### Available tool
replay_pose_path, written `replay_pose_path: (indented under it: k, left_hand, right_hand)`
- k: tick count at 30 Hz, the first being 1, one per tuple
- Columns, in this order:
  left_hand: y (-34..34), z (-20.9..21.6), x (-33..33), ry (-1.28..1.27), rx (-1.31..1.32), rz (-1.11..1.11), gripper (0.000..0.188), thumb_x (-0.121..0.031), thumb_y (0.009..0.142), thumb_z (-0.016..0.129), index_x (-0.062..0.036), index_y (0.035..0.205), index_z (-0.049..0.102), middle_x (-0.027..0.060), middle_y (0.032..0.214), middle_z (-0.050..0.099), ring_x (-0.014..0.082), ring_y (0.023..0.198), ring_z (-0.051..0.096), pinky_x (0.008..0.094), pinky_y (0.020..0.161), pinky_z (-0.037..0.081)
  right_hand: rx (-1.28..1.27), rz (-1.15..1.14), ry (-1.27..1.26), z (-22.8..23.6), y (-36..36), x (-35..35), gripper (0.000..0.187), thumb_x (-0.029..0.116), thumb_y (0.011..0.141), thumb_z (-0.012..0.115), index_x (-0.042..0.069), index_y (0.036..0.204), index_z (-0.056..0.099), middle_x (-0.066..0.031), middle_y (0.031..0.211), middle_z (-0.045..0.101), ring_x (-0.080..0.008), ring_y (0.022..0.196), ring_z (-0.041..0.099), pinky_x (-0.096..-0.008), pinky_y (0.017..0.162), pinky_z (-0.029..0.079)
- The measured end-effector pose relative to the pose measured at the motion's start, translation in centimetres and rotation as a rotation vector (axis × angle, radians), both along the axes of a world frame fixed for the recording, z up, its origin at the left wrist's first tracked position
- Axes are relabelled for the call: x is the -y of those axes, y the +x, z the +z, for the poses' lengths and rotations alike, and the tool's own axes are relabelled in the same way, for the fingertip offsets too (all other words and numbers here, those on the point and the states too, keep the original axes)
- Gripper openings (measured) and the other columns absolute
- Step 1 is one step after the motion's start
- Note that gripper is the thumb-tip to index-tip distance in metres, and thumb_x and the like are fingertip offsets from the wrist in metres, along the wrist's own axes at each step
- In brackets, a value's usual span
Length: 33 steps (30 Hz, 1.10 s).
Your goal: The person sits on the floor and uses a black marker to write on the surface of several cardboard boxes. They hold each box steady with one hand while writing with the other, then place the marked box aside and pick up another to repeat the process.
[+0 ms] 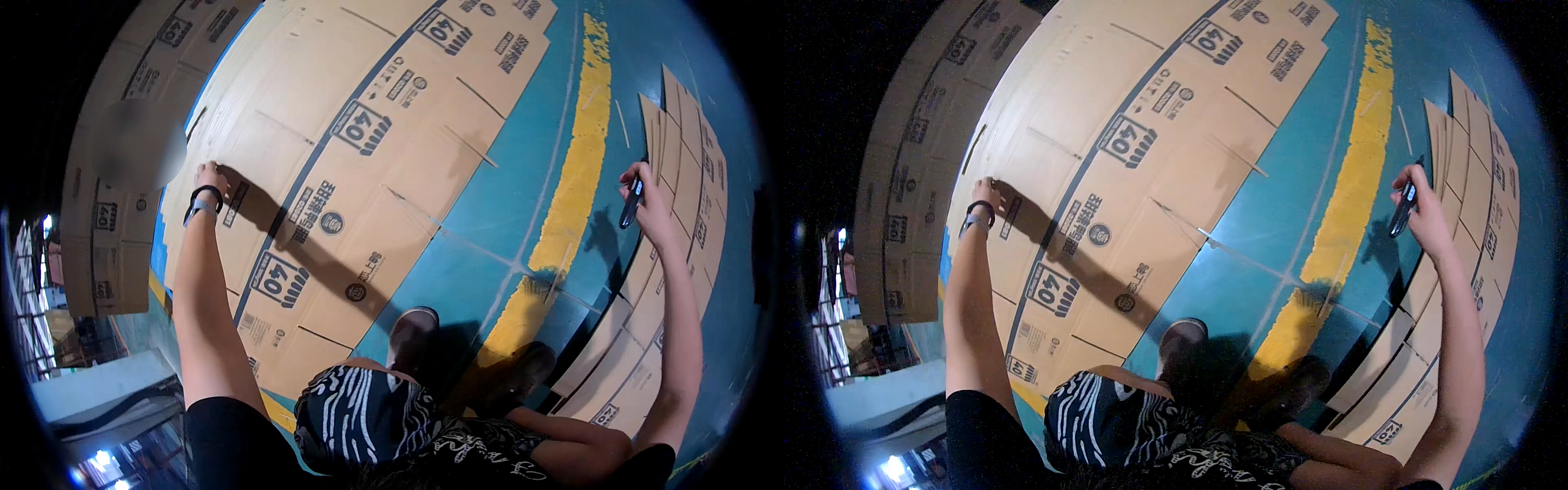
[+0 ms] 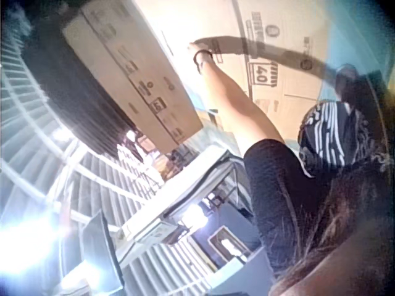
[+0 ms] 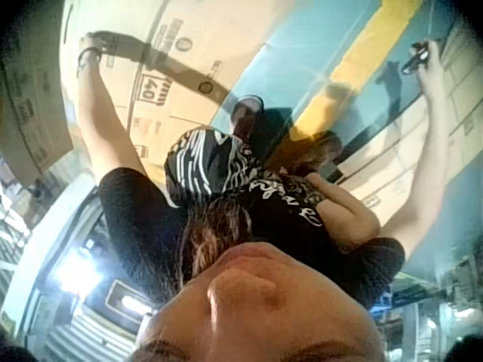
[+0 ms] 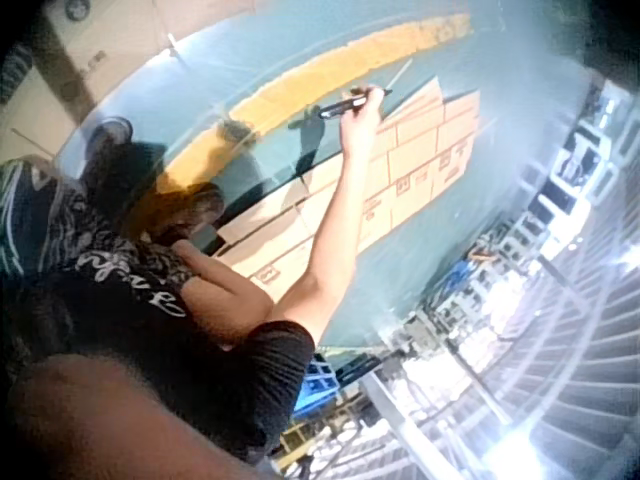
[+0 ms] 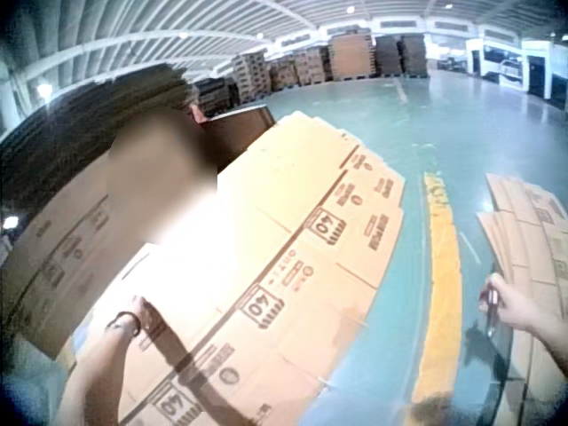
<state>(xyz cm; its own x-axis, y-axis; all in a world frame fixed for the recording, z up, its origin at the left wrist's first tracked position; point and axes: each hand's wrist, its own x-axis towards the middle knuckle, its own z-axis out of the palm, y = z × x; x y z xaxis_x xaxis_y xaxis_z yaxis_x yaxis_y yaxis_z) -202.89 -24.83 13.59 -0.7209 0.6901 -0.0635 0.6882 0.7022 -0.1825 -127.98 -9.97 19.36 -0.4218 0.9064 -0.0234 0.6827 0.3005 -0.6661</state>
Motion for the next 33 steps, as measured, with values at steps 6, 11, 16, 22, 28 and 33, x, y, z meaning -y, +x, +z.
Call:
replay_pose_path:
  k: [6, 11, 16, 22, 28, 33]
  left_hand:
    - [-1.6, 0.3, -0.6, 0.186, 0.139, 0.041, 0.039, -0.015, 0.069, 0.052, -0.0103, 0.108, 0.051, 0.0142, 0.109, 0.047, 0.0303, 0.101, 0.044, 0.0371, 0.088, 0.037]
    - [1.7, 1.4, -2.1, 0.221, 0.018, -0.031, 0.033, -0.013, 0.072, 0.049, -0.0125, 0.104, 0.054, 0.0146, 0.104, 0.049, 0.0303, 0.100, 0.044, 0.0368, 0.086, 0.038]
    - [3.0, 0.0, -3.4, 0.308, 0.041, -0.043, 0.026, -0.020, 0.070, 0.052, -0.0077, 0.093, 0.054, 0.0166, 0.100, 0.051, 0.0320, 0.096, 0.047, 0.0383, 0.080, 0.040]
    - [0.8, 0.7, -4.6, 0.279, 0.115, -0.029, 0.037, -0.033, 0.067, 0.060, 0.0015, 0.077, 0.052, 0.0203, 0.084, 0.053, 0.0334, 0.085, 0.051, 0.0392, 0.075, 0.041]
    - [1.9, 4.2, -5.8, 0.156, 0.508, -0.095, 0.045, -0.045, 0.071, 0.060, 0.0005, 0.073, 0.056, 0.0121, 0.071, 0.058, 0.0196, 0.069, 0.055, 0.0309, 0.064, 0.045]
    - [3.4, 7.2, -4.3, 0.221, 1.202, -0.058, 0.043, -0.040, 0.077, 0.057, 0.0009, 0.090, 0.055, 0.0026, 0.076, 0.057, 0.0114, 0.070, 0.052, 0.0245, 0.064, 0.043]
  right_hand:
    - [-0.091, 0.026, -0.114, -4.9, -5.8, 0.0, 0.018, 0.006, 0.079, 0.051, 0.007, 0.090, 0.038, -0.0054, 0.083, 0.050, -0.0130, 0.074, 0.049, -0.0260, 0.068, 0.041]
    - [-0.339, -0.074, -0.257, -7.7, -10.1, 1.3, 0.019, 0.003, 0.079, 0.052, 0.007, 0.090, 0.037, -0.0048, 0.084, 0.050, -0.0115, 0.076, 0.051, -0.0243, 0.066, 0.043]
    - [-0.643, -0.186, -0.363, -9.8, -11.7, 3.5, 0.021, -0.001, 0.079, 0.050, 0.007, 0.093, 0.037, -0.0069, 0.084, 0.050, -0.0134, 0.073, 0.051, -0.0239, 0.065, 0.043]
    - [-0.855, -0.282, -0.405, -11.2, -13.0, 4.2, 0.021, -0.003, 0.078, 0.049, 0.006, 0.093, 0.037, -0.0084, 0.082, 0.050, -0.0147, 0.074, 0.052, -0.0265, 0.064, 0.045]
    - [-0.915, -0.342, -0.356, -10.4, -15.1, 3.9, 0.017, 0.002, 0.081, 0.048, 0.005, 0.093, 0.036, -0.0097, 0.081, 0.051, -0.0140, 0.066, 0.053, -0.0256, 0.062, 0.044]
    - [-1.069, -0.298, -0.365, -8.3, -19.7, 3.6, 0.029, 0.027, 0.089, 0.039, 0.005, 0.108, 0.036, -0.0052, 0.071, 0.049, -0.0099, 0.058, 0.047, -0.0215, 0.055, 0.040]
